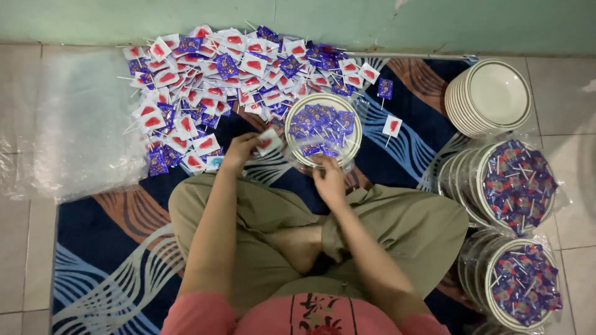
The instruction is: Picking up individual sachets from a pile and arranging them in a circular pattern on a plate for packaging.
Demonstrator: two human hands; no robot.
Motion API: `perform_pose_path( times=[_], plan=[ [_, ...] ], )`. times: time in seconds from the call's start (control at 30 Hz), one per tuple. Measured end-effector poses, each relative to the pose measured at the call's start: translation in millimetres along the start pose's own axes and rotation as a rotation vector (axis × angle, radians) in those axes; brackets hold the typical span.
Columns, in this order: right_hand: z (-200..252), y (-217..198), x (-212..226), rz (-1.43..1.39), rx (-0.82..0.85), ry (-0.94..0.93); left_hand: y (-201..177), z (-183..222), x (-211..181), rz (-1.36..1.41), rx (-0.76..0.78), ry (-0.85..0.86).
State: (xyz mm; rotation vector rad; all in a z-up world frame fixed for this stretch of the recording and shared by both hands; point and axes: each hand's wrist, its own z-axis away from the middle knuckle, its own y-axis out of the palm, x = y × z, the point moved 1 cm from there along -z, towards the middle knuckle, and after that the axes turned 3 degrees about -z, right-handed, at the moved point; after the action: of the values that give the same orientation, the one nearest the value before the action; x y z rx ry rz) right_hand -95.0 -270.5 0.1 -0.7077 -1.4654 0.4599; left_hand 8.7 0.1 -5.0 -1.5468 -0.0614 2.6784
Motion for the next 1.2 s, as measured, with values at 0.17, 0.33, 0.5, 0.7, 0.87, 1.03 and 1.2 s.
perform_pose_path(
  times=[0.17,0.33,0.5,0.7,0.87,1.03,1.2],
  plan=[
    [8.4,-11.1,52.6,-0.061,0.006,-0.119,3.9,35.3,-24.2,-0.034,0.287,0.040],
    [9.0,-6.0,55.4,0.090,0.077,-0.231,13.1,50.3,-40.8,-0.139,0.387,-0.066],
    [15.0,4.0,26.7,0.142,0.136,-0.186,10.2,52.2,-24.3,-0.014,0.482,-0.160],
    [22.1,-19.3,-19.3,0.172,-0.037,0.076,-5.1,-38.8,51.2,-0.134,0.111,-0.008],
    [8.0,-9.8,-76.0,0.075,-0.114,0.365,-12.4,-44.1,50.1,-0.172,-0.135,-0.027],
    [5.4,-7.8,0.2,-0.217,-0.052,0.571,-7.9,-37.3,43.8,-0.195,-0.108,0.011],
    [-25.0,49.4,-55.8,-1.049,-0.107,0.809,-9.0,-30.9,34.8,-0.587,-0.138,0.200]
  ],
)
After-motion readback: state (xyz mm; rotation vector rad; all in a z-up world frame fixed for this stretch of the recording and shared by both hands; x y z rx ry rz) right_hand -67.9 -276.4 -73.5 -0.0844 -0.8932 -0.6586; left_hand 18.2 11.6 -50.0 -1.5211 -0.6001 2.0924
